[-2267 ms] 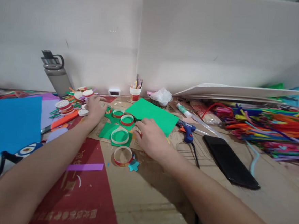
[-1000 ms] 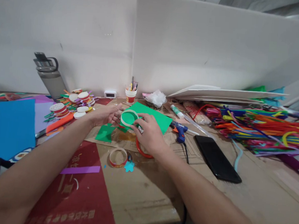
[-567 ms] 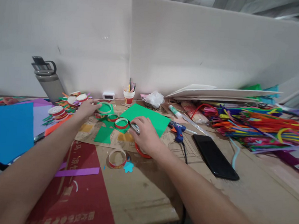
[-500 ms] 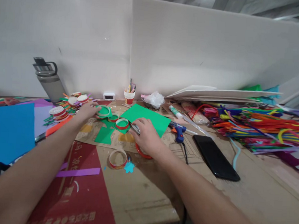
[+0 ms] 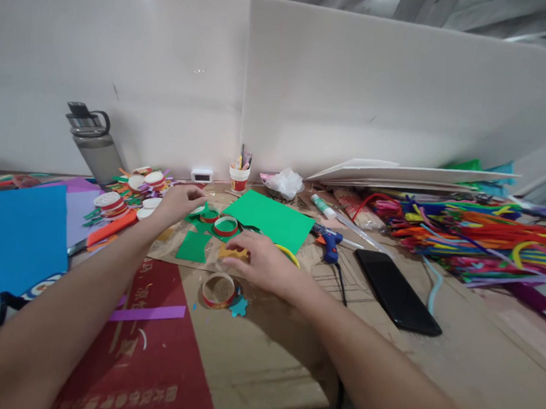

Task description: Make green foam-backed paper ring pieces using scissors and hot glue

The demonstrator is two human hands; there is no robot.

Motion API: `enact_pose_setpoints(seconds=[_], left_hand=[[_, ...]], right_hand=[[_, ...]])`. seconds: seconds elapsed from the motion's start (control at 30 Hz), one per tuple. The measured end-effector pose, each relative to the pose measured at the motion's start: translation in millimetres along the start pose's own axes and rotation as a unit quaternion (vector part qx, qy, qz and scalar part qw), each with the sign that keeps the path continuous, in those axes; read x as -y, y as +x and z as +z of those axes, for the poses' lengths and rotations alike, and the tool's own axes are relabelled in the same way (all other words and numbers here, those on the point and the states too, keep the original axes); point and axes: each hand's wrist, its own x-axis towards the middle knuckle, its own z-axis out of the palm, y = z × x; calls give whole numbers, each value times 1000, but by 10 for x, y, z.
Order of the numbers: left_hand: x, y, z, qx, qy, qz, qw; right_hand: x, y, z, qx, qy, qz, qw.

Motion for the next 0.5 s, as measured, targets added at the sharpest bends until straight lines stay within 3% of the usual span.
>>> enact_pose_setpoints(seconds=[0.13, 0.23, 0.37, 0.5], left_hand=[[-14, -3, -1, 39, 41, 6, 998], [-12, 4, -14, 76, 50, 2, 996], [-63, -9, -45, 120, 37, -24, 992], [-102, -37, -91, 215, 55, -83, 972]], right_hand=[[152, -78, 14, 100, 17, -33, 994], [154, -106, 48, 140, 3, -51, 989], [128, -93, 84, 113, 16, -40, 993], [81, -69, 109, 57, 18, -21, 998]])
